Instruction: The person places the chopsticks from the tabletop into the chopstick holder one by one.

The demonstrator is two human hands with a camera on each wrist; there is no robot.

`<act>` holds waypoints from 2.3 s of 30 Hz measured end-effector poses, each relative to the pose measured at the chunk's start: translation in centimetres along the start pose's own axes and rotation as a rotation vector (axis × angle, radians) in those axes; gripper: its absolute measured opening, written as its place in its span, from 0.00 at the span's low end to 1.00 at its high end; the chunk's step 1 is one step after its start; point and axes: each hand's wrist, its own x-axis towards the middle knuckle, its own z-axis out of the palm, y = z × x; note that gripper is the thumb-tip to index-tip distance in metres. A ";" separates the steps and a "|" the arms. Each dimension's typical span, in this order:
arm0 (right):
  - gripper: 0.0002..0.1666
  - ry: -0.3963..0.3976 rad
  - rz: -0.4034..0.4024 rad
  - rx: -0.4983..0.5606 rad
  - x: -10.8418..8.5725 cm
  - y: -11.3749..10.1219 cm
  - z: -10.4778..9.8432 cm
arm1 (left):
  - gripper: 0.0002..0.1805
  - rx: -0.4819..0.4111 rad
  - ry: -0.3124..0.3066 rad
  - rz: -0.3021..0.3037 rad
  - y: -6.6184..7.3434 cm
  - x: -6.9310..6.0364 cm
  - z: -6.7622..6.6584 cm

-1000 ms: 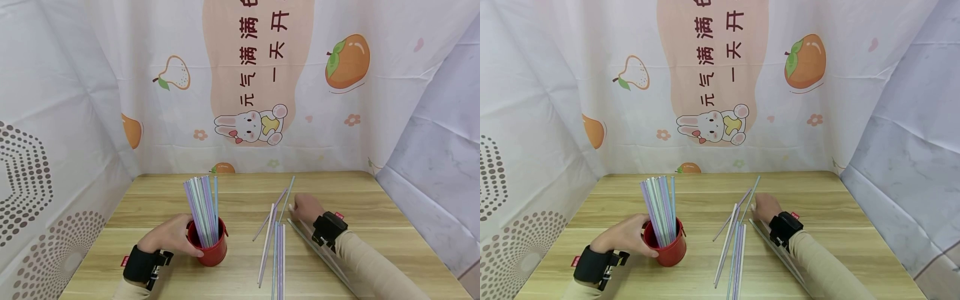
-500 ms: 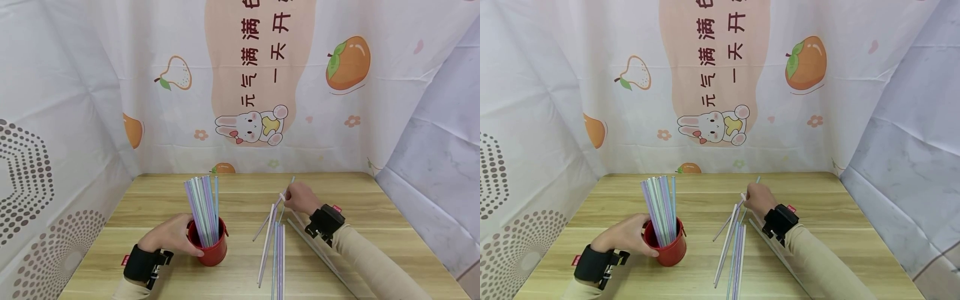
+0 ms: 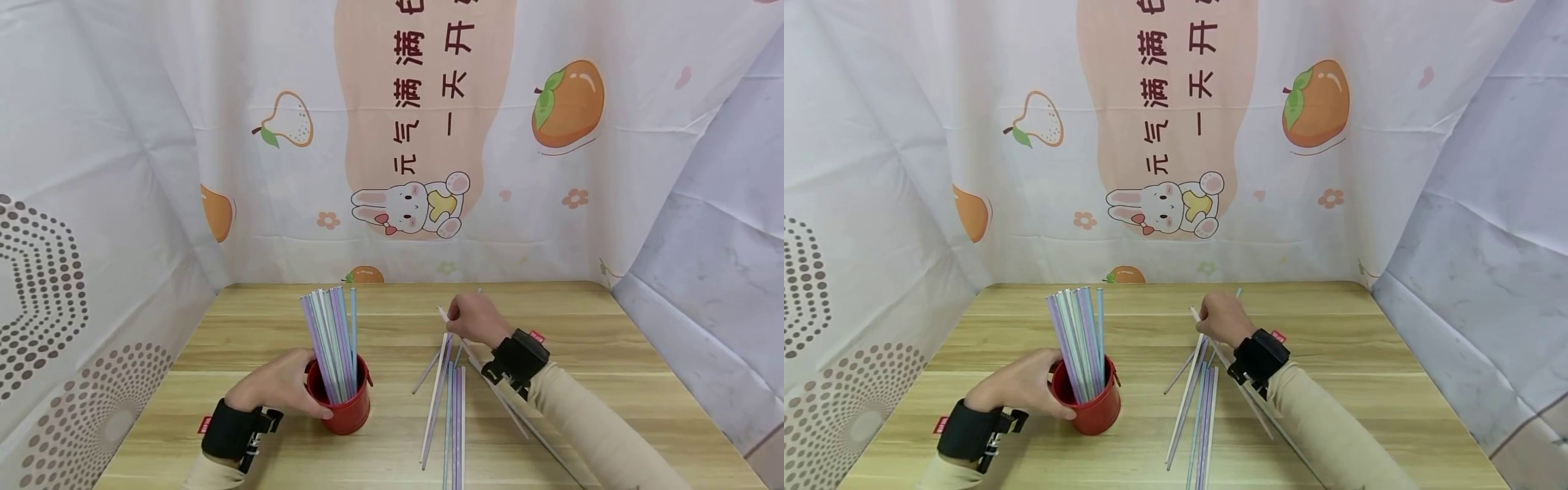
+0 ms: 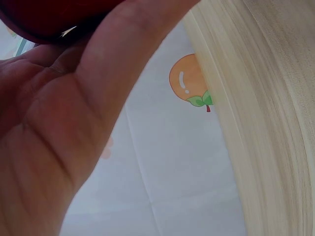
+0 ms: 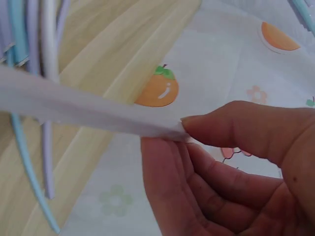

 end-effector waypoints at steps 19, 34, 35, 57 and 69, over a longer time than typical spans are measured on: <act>0.03 0.041 -0.037 0.145 1.1 -4.4 -1.7 | 0.39 0.021 -0.001 -0.026 0.0 0.0 0.0; 0.05 0.128 -0.088 0.304 2.3 -8.5 -3.6 | 0.39 0.005 -0.013 -0.009 0.0 0.0 -0.1; 0.05 0.137 -0.098 0.313 2.4 -8.7 -3.7 | 0.39 0.006 -0.012 -0.010 0.0 0.0 -0.1; 0.05 0.259 -0.184 0.476 3.1 -12.7 -4.7 | 0.38 -0.002 -0.008 -0.011 -0.1 -0.1 0.0; 0.07 0.425 -0.158 0.586 3.1 -13.8 -5.1 | 0.39 0.025 -0.001 -0.025 -0.1 0.0 -0.1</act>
